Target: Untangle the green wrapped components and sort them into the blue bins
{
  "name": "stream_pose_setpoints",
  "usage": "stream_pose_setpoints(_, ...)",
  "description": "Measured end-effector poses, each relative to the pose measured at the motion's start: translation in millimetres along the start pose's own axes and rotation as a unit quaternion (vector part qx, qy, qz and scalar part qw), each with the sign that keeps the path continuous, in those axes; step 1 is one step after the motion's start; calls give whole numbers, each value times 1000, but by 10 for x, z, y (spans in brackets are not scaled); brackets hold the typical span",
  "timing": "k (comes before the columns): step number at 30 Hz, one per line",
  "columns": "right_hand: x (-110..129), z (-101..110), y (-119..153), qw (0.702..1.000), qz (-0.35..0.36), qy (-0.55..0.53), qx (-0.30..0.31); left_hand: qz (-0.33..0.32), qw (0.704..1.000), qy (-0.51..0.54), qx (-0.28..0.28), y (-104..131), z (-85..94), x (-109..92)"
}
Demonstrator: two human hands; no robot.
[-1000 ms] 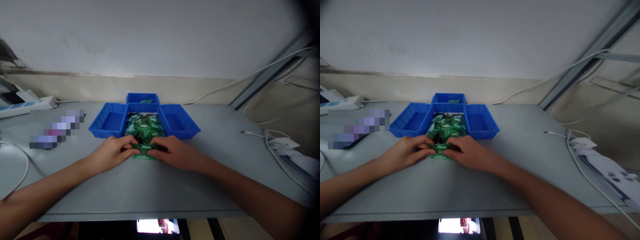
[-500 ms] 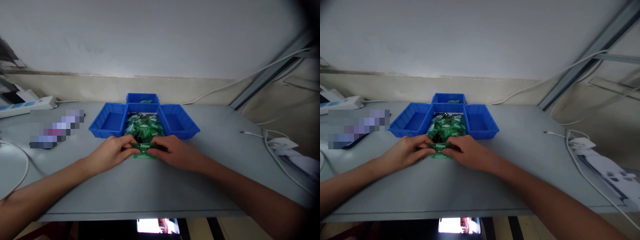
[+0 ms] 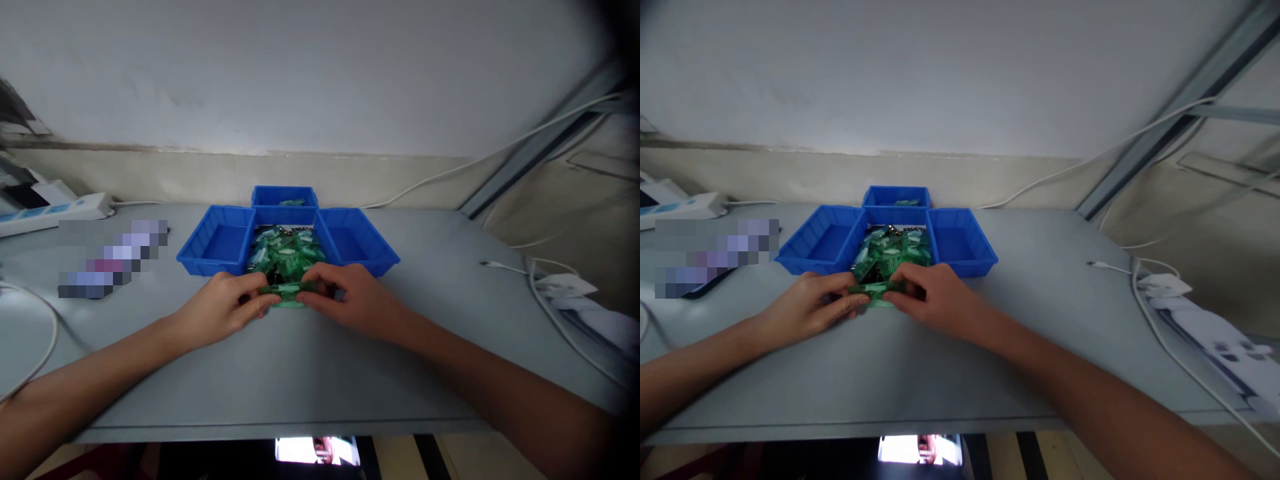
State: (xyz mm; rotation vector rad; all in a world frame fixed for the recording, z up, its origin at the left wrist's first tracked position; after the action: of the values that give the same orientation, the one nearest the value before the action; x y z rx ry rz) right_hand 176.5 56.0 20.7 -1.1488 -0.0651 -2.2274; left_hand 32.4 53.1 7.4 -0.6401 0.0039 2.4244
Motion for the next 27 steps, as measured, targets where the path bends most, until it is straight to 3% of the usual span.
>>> stream_pose_setpoints(13, 36, 66, 47, 986, 14, -167, 21, 15, 996, 74, -45, 33, 107, -7)
stream_pose_setpoints(27, -9, 58, -5, 997, -14, -68, -39, 45, 967, 244, -54, -16, 52, 22)
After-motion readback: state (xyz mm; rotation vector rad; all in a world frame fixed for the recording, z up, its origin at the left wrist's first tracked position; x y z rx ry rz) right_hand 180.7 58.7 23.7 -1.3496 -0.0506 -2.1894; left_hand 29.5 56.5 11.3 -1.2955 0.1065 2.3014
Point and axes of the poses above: each hand's wrist, its own y-axis away from the middle knuckle, its own z-axis out of the back of the hand, x = y × z, the point moved 6 cm from there along -y, towards the middle knuckle, and after that the axes turned 11 degrees about -y, right-handed, at the moved point
